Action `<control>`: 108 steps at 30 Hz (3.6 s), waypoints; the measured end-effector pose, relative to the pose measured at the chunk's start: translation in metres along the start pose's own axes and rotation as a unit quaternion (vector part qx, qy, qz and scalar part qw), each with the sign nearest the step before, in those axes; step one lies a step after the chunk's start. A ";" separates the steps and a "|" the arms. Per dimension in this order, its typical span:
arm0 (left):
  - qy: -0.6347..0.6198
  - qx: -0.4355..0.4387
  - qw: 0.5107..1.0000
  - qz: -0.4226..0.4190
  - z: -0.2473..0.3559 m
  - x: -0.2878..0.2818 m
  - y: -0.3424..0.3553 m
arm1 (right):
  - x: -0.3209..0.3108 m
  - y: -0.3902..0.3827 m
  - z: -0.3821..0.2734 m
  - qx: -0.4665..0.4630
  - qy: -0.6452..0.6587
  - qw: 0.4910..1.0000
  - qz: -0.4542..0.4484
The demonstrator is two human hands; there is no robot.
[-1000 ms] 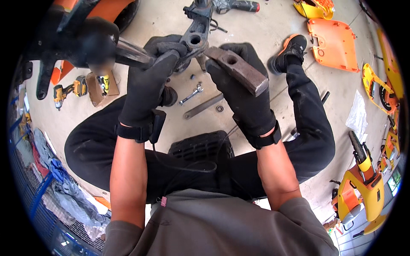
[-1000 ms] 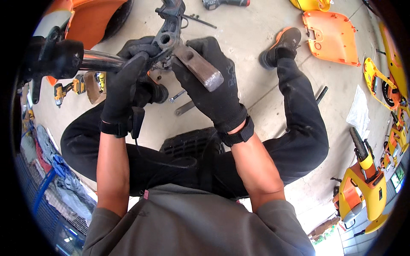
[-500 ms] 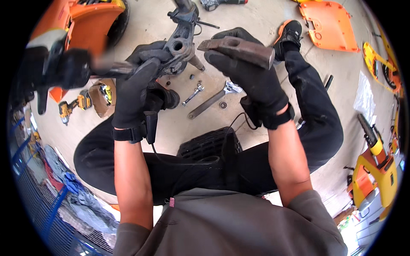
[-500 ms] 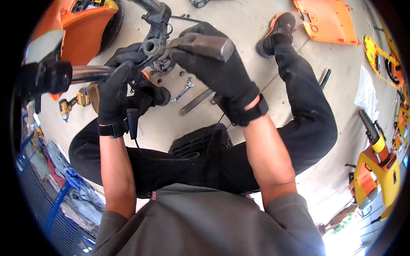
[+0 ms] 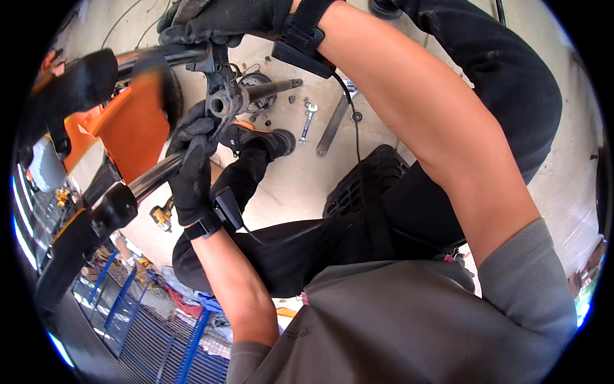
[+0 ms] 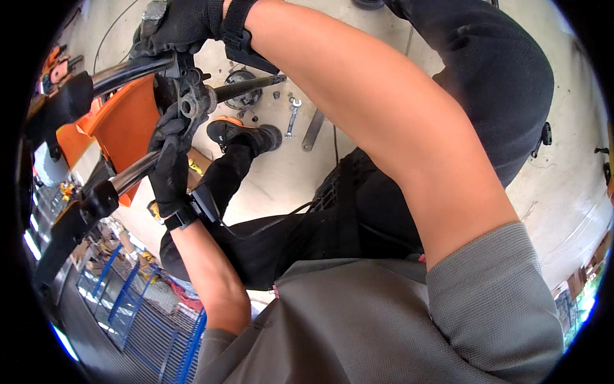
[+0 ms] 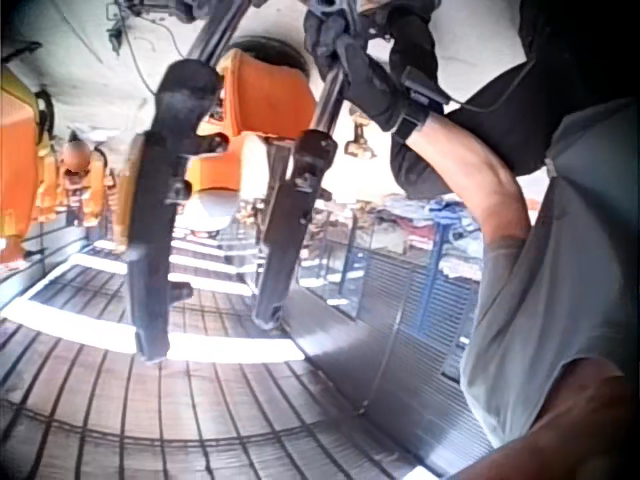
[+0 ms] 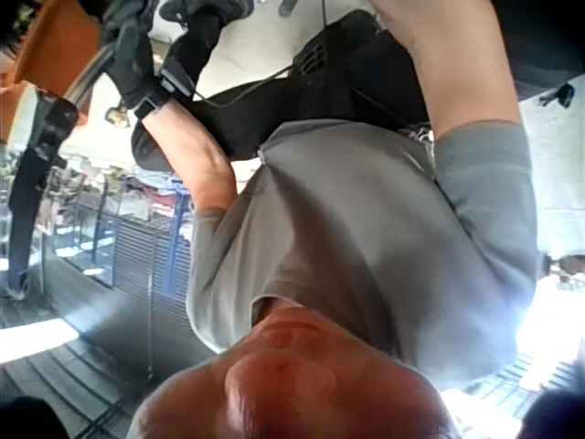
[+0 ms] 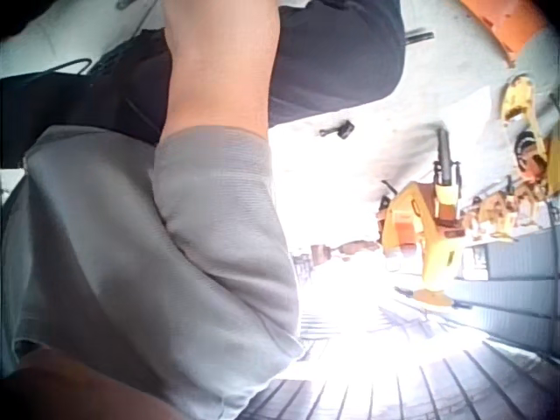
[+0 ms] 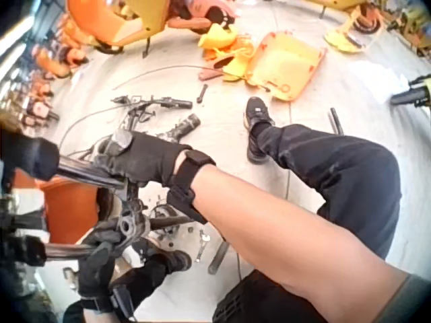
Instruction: The person assembles a motorcycle front fork assembly by inserting fork tubes into a triple tree and using a hammer to tap components into place while sitting on the floor.
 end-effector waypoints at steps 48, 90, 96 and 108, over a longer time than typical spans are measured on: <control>-0.039 0.063 0.973 0.220 -0.041 -0.035 0.078 | 0.062 -0.111 -0.057 0.236 -0.103 0.957 0.133; -0.036 0.052 0.975 0.211 -0.051 -0.053 0.068 | 0.075 -0.101 -0.053 0.185 -0.133 0.965 0.125; 0.156 0.157 0.959 0.176 -0.054 -0.058 0.066 | 0.078 -0.100 -0.048 0.192 -0.112 0.965 0.143; 0.184 0.170 0.953 0.172 -0.046 -0.055 0.066 | 0.078 -0.100 -0.034 0.183 -0.129 0.966 0.126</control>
Point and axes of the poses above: each hand's wrist, its own y-axis towards the middle knuckle, its own x-axis out of the palm, z = x × y, the point moved 4 cm from there along y, towards the middle knuckle, and after that the axes turned 2 degrees about -y, right-handed, at the moved point
